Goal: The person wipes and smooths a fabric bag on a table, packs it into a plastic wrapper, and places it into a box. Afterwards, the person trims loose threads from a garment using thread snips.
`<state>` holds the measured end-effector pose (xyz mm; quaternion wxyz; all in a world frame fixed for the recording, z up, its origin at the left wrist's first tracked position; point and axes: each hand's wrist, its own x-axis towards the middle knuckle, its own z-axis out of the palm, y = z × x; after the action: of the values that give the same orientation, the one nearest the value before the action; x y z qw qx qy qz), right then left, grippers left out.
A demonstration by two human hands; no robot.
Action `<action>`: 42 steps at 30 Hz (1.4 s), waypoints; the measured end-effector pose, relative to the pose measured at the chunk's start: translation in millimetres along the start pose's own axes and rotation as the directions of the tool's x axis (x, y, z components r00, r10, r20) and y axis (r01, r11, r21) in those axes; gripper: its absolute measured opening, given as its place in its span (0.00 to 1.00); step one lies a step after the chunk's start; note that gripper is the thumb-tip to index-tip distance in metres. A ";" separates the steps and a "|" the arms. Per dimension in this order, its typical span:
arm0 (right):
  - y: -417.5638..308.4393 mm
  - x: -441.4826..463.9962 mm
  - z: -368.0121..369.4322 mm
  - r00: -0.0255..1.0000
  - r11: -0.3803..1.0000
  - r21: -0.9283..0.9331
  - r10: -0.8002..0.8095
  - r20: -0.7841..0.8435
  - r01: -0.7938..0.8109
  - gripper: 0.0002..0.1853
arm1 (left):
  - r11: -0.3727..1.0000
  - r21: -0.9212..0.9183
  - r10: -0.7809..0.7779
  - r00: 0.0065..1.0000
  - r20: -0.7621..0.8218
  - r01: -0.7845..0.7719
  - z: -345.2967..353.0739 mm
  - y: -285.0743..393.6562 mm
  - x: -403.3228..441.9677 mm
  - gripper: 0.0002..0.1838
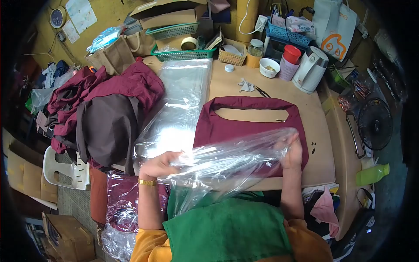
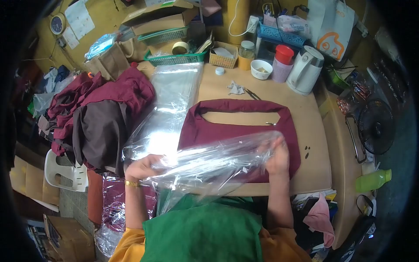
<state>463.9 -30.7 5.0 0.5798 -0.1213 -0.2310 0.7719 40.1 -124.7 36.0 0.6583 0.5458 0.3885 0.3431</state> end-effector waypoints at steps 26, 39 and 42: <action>3.3 0.9 -22.8 0.905 0.912 0.086 0.380 0.192 -0.401 0.28 | 0.930 -0.307 0.032 0.876 -0.482 -0.203 6.7 -10.8 -3.3 0.12; -86.9 32.1 19.0 0.973 0.718 -0.659 -0.131 0.191 0.226 0.29 | 0.976 0.037 0.217 0.969 -0.117 -0.214 -34.2 45.1 -45.7 0.30; -85.4 36.9 57.3 0.939 0.044 -0.944 0.098 0.330 0.327 0.33 | 0.785 0.357 0.606 0.511 -0.610 -0.506 -11.9 99.9 -31.5 0.20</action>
<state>498.5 10.9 100.0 0.3526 -0.3453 -0.7926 0.3581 12.2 -130.1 137.5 0.2778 0.5124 0.4322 0.6881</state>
